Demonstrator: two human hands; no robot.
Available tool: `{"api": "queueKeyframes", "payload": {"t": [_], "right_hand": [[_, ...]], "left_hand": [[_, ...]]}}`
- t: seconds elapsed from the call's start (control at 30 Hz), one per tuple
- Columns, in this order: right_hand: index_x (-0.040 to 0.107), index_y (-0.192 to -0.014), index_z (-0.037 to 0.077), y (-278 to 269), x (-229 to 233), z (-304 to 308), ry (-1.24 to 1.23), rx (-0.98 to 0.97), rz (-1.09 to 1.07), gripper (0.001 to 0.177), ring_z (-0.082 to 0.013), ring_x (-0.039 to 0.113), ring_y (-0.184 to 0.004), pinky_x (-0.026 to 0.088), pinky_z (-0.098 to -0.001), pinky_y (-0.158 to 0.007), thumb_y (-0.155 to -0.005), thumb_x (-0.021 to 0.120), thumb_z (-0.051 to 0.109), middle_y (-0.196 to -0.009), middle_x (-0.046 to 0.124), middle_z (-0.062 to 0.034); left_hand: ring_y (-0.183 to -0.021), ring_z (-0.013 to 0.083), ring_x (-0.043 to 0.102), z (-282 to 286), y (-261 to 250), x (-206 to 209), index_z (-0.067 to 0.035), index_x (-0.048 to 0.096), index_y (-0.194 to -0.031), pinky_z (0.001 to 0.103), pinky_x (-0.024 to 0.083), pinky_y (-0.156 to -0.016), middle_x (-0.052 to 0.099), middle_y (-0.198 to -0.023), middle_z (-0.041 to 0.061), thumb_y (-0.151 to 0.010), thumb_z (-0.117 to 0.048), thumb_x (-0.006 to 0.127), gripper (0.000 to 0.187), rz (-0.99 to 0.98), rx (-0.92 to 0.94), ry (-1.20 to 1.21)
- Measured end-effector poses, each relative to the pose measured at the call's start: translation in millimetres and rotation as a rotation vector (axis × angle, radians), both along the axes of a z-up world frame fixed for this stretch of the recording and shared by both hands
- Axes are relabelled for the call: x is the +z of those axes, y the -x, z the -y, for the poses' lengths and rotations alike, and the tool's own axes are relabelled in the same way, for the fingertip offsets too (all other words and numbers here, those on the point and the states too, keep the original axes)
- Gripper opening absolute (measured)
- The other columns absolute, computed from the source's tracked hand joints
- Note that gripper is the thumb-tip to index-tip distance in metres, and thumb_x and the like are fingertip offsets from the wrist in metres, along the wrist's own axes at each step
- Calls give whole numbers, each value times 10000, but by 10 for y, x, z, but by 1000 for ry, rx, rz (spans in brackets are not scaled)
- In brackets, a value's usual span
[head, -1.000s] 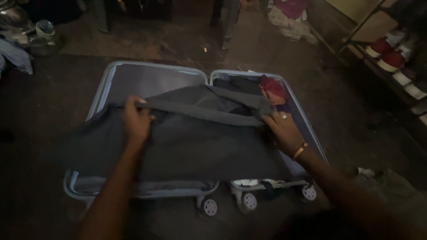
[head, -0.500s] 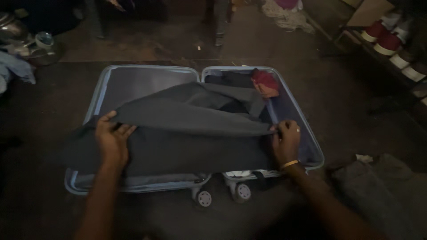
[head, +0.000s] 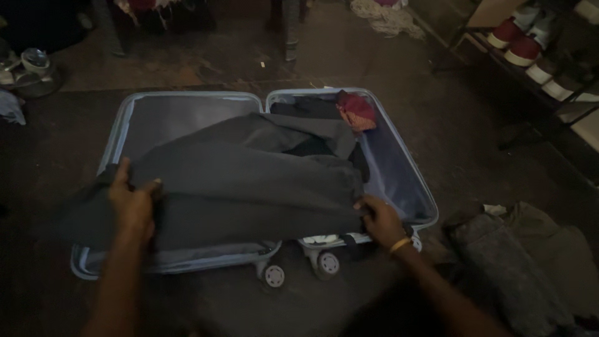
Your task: The person takes a garment out of a suitcase, folds it, rolls it into a bundle, and sets it aside before reaching for other clothes in the suitcase.
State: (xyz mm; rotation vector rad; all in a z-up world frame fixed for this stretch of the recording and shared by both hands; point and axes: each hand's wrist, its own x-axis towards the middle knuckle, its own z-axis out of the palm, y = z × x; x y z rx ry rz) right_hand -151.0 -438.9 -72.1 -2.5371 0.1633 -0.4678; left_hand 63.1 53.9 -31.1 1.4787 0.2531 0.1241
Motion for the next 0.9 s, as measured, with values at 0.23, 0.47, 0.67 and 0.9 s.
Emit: {"api": "queueKeyframes", "payload": {"t": [0.23,0.47,0.67,0.9], "right_hand": [[754,-1239,144,-59,-199,242,-258,-170,-344,489,-392,756,-948,593,-433,-899,-947,391,-4,-1068,784,-199],[488,-1471,79,-239,167,-233,-86,-152,-68,505,-374,533,-1341,391,-474,-1130,-1038,530,336,-1484,530,-232],[253,-1597,144,-325,-51,-196,-21,-162,-731,765,-379,405,-1453,321,-466,-1204,-1029,450,617,-1654,269,-174],[271,-1592,66,-341,-89,-200,74,-174,-586,886,-424,367,-1468,285,-495,-1191,-983,400,697,-1612,309,-277]], "left_hand": [[-1304,344,503,-8,120,72,-57,511,-1455,420,482,-1100,411,-1482,252,-837,9,778,677,221,296,-451],[-1466,474,367,377,414,454,-67,519,-1513,626,223,-1217,442,-1544,296,-1027,-255,666,542,702,-8,-998],[-1487,437,310,557,338,92,-139,520,-1510,596,151,-1230,445,-1553,229,-980,-584,533,692,541,-220,-1256],[-1460,487,290,486,183,-99,-94,553,-1458,603,169,-1183,430,-1553,246,-1021,-572,493,650,386,-137,-1333]]}}
